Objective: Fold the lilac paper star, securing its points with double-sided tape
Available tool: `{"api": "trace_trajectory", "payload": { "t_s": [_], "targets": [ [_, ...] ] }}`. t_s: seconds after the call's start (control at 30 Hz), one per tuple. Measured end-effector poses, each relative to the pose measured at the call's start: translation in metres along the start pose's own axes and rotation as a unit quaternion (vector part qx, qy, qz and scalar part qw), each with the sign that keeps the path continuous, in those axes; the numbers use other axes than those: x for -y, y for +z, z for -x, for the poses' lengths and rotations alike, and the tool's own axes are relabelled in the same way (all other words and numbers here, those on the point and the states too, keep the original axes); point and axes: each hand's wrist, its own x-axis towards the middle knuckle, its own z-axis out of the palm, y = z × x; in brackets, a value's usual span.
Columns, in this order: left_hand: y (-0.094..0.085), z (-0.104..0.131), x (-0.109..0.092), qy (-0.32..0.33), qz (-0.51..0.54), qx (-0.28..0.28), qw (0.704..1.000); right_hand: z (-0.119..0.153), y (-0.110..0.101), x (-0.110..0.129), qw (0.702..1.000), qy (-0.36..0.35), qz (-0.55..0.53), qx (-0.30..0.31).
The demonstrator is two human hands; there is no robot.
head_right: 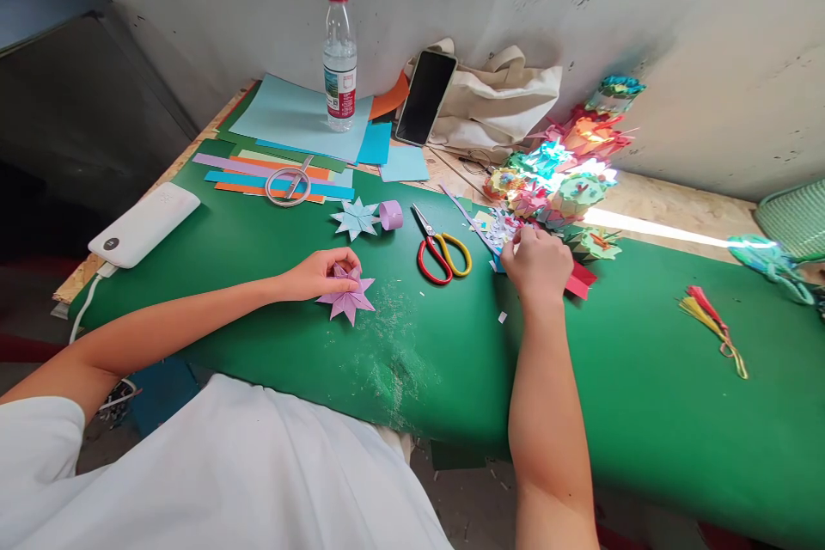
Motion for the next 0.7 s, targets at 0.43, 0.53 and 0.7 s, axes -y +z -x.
{"api": "trace_trajectory", "payload": {
  "t_s": [0.43,0.53,0.7],
  "targets": [
    [0.001,0.001,-0.001,0.001,-0.041,0.011,0.999,0.073,-0.001,0.173,0.919,-0.269,-0.250,0.142],
    [0.002,0.001,-0.002,0.007,-0.043,0.023,0.999,0.082,0.005,0.182,0.911,-0.273,-0.272,0.146],
    [0.001,0.000,-0.001,0.011,-0.032,0.030,0.999,0.083,0.011,0.183,0.903,-0.267,-0.304,0.143]
  ]
}}
